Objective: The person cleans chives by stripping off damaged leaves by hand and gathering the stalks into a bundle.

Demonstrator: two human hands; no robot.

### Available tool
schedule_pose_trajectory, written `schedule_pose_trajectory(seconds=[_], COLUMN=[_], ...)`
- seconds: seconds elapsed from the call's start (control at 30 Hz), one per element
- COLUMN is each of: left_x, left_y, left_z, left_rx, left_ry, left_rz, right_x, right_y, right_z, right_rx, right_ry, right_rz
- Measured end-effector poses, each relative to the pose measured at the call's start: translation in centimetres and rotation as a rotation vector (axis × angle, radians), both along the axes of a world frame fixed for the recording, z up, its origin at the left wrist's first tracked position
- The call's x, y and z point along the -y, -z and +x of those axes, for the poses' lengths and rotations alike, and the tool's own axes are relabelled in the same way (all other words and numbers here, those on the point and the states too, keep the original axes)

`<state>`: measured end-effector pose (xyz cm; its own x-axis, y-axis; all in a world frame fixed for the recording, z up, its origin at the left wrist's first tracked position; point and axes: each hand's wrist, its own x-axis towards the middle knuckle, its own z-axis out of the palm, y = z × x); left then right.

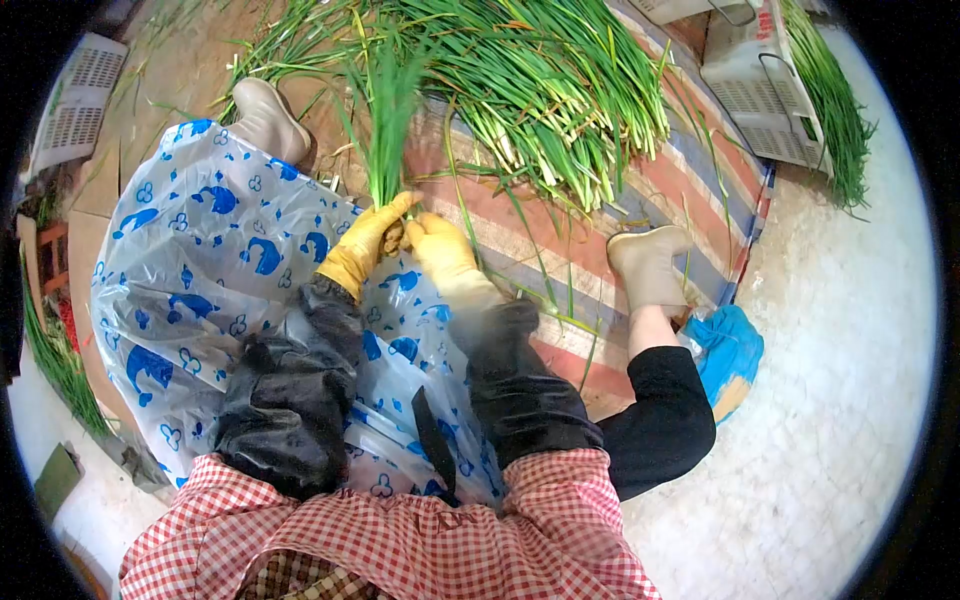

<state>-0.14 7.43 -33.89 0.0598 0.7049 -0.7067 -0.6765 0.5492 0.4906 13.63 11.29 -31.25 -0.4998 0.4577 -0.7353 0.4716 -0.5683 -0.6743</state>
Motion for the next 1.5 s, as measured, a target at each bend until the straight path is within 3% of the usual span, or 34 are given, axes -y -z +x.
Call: schedule_pose_trajectory(seconds=[0.07,0.1,0.17,0.23,0.3,0.43,0.5,0.57,0.6,0.63,0.83,0.9,0.97,1.07,1.1,1.17,1.23,1.3,1.5], left_x=[-0.6,-0.7,-0.4,0.0,-0.5,-0.8,-0.3,0.5,0.1,0.0,-0.4,-0.8,-1.2,-1.9,-1.5,-1.0,-0.6,-0.8,-1.0], left_y=[-1.0,-0.5,1.4,2.5,2.7,1.4,4.0,5.7,3.4,2.6,0.7,0.8,0.7,-0.2,-0.1,0.1,0.8,1.1,1.1], left_z=[-0.1,-0.3,-0.9,-1.2,-0.8,-0.3,-0.7,-1.5,-1.3,-1.3,-1.4,-0.3,0.9,1.2,1.2,0.6,0.4,0.2,0.6], left_rx=[-0.154,-0.155,-0.41,-0.36,-0.277,0.156,0.179,0.147,0.03,0.027,0.155,0.172,0.144,0.105,0.106,0.205,0.163,0.099,0.128], left_ry=[0.054,0.055,-0.128,-0.229,-0.424,-0.497,-0.485,-0.37,-0.345,-0.349,-0.046,0.017,0.042,0.046,0.045,0.073,0.027,-0.062,-0.085], left_rz=[-0.131,-0.132,-0.311,-0.287,-0.321,-0.285,-0.248,-0.167,-0.236,-0.237,-0.162,-0.141,-0.12,-0.146,-0.15,-0.045,-0.073,-0.109,-0.116], right_x=[-0.6,-1.5,-4.3,-8.9,-12.3,-14.9,-14.1,-11.3,-9.6,-7.2,-0.7,0.8,1.4,0.8,0.7,0.6,1.3,2.3,1.6], right_y=[0.1,0.1,0.1,-1.1,1.5,5.0,4.3,1.0,0.4,0.5,-2.8,-4.3,-4.3,-0.3,-0.1,0.6,2.3,4.9,3.9], right_z=[-1.5,-1.5,-0.6,0.4,2.3,2.4,1.5,-0.1,-0.4,-0.6,2.0,2.5,3.2,3.9,3.5,2.5,1.4,0.3,0.6], right_rx=[0.448,0.447,0.644,0.883,1.092,1.053,1.068,0.906,0.763,0.693,0.576,0.522,0.537,0.209,0.21,-0.088,-0.103,-0.321,-0.118], right_ry=[-0.422,-0.421,-0.587,-0.281,-0.233,-0.486,-0.504,-0.391,-0.486,-0.377,-0.428,-0.644,-0.688,-0.112,-0.114,0.483,0.508,0.764,0.573], right_rz=[0.874,0.873,0.912,0.915,1.09,0.99,0.928,0.657,0.634,0.658,0.629,0.696,0.705,0.107,0.103,-0.264,-0.228,-0.187,-0.175])
